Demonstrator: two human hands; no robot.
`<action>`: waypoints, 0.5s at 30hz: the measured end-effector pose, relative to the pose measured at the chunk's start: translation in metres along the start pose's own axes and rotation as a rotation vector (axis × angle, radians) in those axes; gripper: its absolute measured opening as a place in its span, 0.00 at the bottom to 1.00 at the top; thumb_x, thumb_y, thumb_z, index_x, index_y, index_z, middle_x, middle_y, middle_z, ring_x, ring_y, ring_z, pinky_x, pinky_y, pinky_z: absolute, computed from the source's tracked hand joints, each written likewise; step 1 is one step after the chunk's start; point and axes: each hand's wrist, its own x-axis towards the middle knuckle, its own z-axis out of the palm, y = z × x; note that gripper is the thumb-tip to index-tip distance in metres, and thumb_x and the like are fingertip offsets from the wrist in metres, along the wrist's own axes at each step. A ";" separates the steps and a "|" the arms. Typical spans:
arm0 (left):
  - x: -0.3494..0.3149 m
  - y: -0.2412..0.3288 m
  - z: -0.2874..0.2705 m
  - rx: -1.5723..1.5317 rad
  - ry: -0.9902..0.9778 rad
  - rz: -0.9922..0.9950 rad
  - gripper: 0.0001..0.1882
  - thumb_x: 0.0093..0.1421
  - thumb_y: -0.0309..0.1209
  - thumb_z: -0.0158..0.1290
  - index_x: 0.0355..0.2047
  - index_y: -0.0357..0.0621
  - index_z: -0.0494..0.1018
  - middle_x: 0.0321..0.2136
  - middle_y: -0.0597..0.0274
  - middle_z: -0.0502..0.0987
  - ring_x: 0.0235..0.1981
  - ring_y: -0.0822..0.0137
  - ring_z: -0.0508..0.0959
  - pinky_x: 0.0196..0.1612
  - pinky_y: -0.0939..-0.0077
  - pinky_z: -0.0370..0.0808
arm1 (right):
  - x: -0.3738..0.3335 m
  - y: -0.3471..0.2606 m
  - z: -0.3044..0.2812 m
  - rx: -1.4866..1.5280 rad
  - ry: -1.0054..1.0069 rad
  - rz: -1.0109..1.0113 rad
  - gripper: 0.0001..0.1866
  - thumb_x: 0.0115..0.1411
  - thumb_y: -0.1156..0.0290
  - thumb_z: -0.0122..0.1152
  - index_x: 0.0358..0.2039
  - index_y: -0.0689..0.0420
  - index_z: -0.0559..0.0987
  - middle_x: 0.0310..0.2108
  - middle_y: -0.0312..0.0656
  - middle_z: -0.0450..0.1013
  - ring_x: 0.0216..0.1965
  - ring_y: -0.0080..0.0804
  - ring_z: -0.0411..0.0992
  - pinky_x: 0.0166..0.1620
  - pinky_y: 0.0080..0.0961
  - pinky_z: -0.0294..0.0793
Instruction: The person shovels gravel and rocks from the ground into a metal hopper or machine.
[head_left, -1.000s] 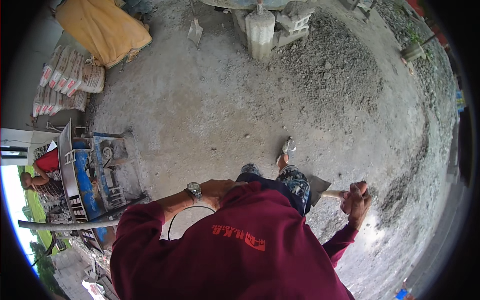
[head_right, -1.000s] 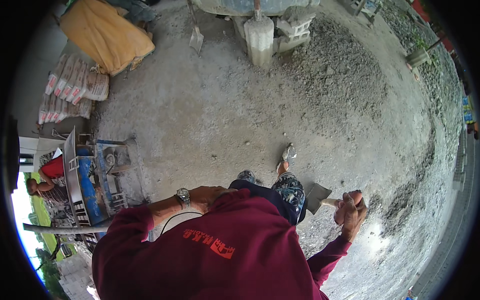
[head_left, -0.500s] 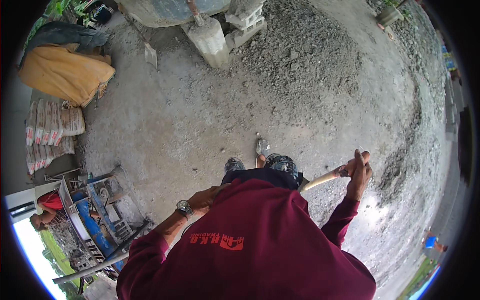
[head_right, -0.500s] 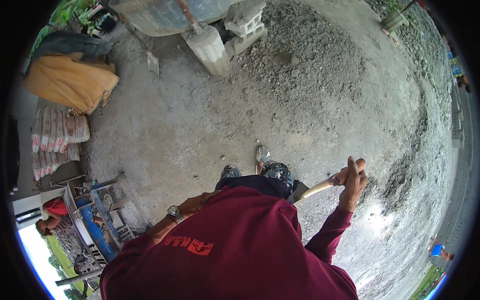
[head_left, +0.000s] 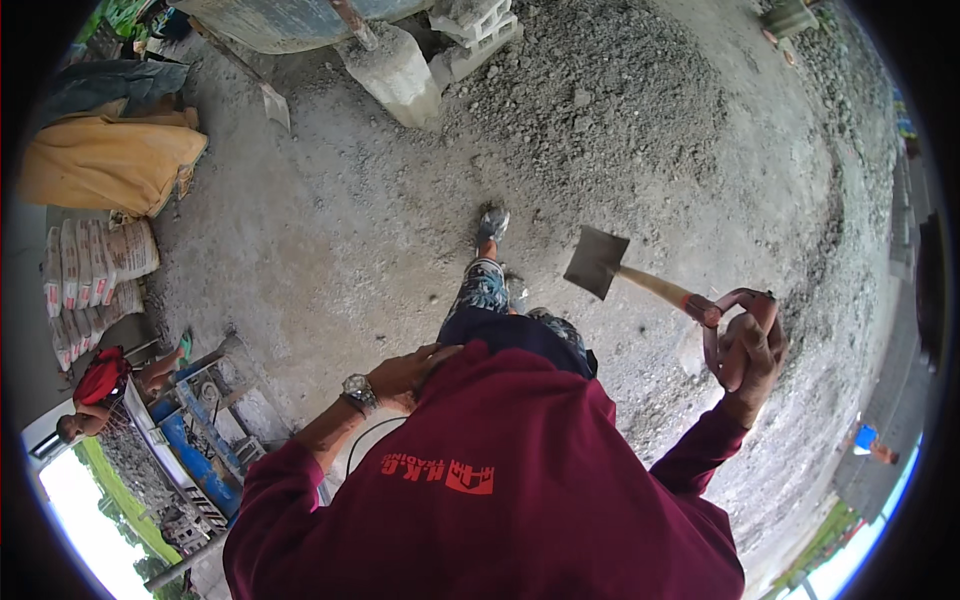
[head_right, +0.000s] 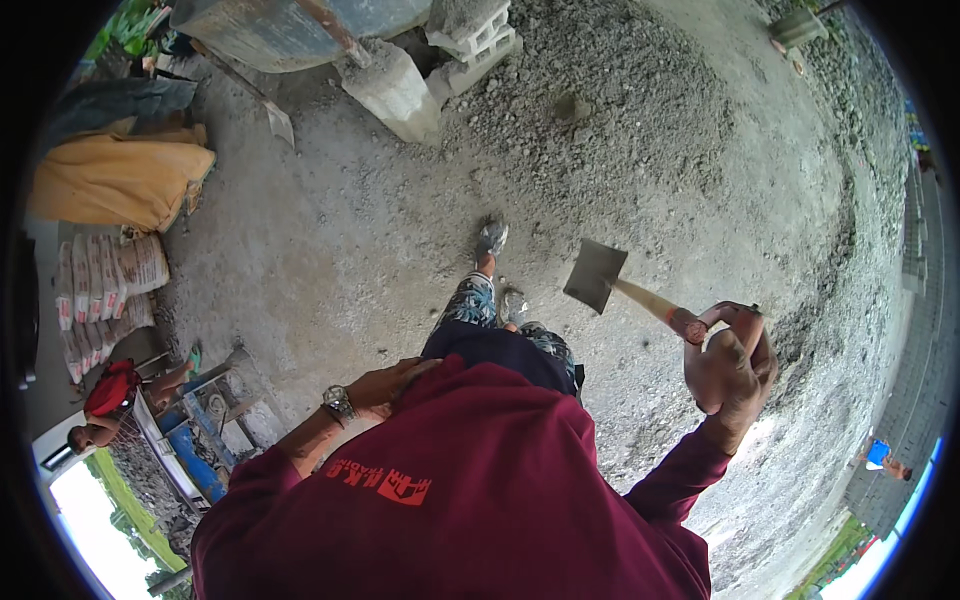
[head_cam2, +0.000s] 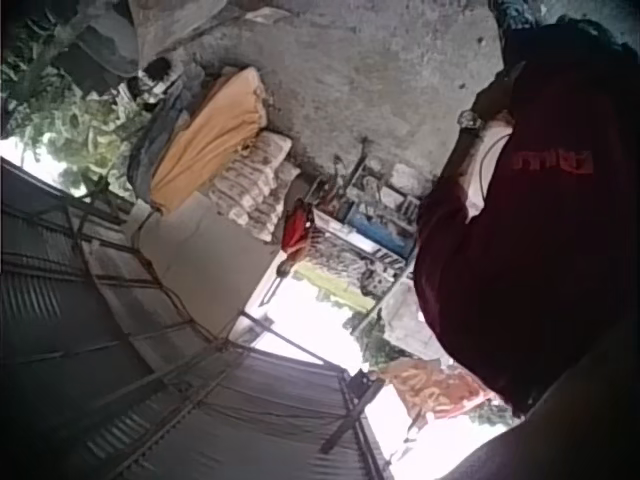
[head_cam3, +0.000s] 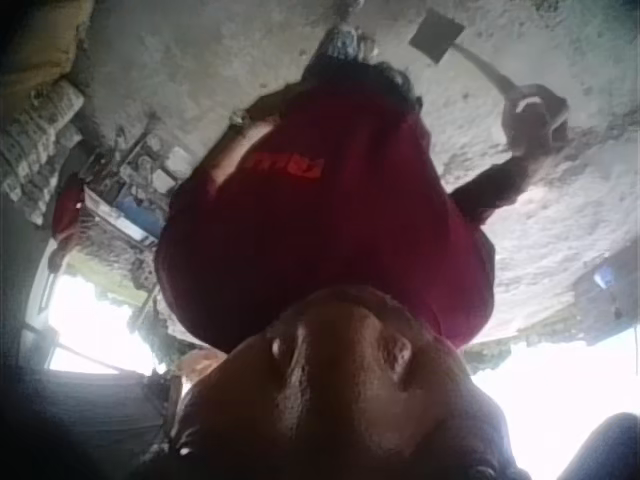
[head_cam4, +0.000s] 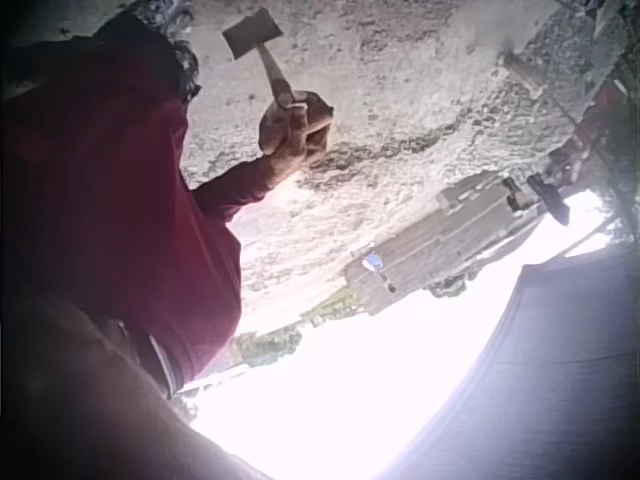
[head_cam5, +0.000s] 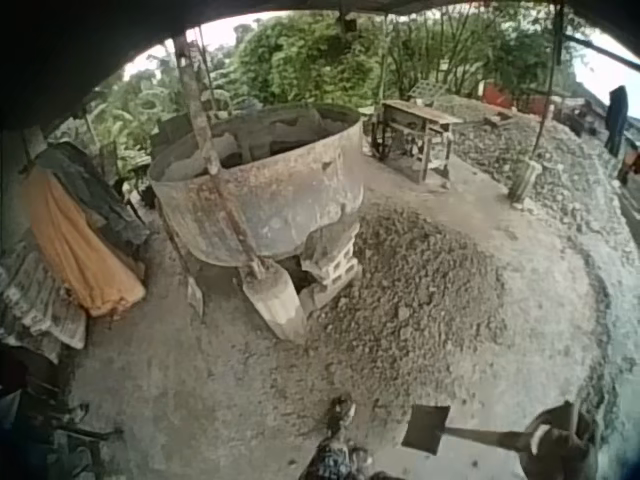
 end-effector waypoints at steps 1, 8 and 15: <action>0.008 -0.005 -0.017 -0.037 -0.062 -0.010 0.58 0.43 0.42 0.69 0.69 0.58 0.43 0.59 0.47 0.65 0.54 0.47 0.72 0.50 0.61 0.75 | 0.010 -0.019 0.017 0.153 -0.084 0.065 0.22 0.51 0.58 0.65 0.36 0.66 0.76 0.22 0.34 0.69 0.21 0.16 0.63 0.27 0.15 0.61; 0.160 -0.081 -0.181 0.146 0.115 -0.230 0.32 0.57 0.51 0.56 0.54 0.40 0.70 0.44 0.46 0.78 0.46 0.54 0.79 0.47 0.63 0.75 | 0.100 -0.099 0.083 0.129 -0.401 0.160 0.21 0.42 0.74 0.67 0.38 0.68 0.76 0.19 0.36 0.71 0.22 0.22 0.69 0.30 0.22 0.69; 0.344 -0.055 -0.229 0.090 0.732 0.317 0.27 0.60 0.50 0.53 0.46 0.37 0.72 0.32 0.48 0.80 0.30 0.55 0.81 0.31 0.65 0.77 | 0.173 -0.125 0.160 -0.574 -0.538 -0.125 0.22 0.40 0.67 0.77 0.35 0.57 0.77 0.21 0.42 0.76 0.24 0.31 0.77 0.29 0.30 0.76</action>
